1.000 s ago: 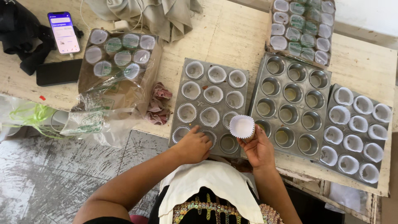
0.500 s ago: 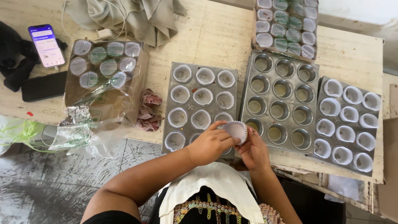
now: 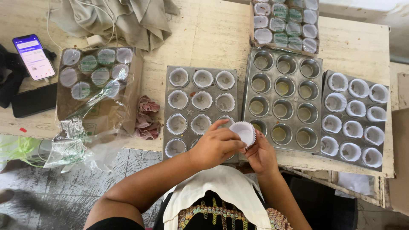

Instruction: The person places white paper cupcake liners into the cups of metal muffin trays. They handle the liners one at a time, arranging them across multiple trays on a wooden work surface.

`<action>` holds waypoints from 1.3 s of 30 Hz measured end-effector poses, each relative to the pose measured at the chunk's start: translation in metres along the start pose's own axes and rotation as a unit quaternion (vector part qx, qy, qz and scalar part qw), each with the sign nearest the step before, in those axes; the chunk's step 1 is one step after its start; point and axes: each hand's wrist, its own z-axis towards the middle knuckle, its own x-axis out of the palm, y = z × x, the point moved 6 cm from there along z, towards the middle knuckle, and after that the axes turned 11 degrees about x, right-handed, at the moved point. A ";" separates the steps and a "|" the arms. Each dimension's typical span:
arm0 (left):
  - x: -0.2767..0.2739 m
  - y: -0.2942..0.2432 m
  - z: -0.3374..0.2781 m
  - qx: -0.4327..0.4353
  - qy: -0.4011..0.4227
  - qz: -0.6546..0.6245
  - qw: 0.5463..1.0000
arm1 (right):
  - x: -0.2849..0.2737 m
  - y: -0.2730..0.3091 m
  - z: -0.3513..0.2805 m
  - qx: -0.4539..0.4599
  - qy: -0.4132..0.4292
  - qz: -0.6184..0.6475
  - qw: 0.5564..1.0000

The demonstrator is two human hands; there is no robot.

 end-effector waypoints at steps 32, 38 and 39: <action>-0.061 0.106 -0.181 -0.391 -0.112 0.202 0.891 | -0.068 -0.025 -0.027 0.170 0.026 -0.093 0.981; -0.053 0.115 -0.240 -0.450 -0.101 0.127 0.878 | -0.050 -0.026 -0.022 0.213 -0.016 -0.122 0.969; -0.052 0.116 -0.242 -0.448 -0.111 0.122 0.879 | -0.047 -0.024 -0.022 0.217 -0.019 -0.125 0.968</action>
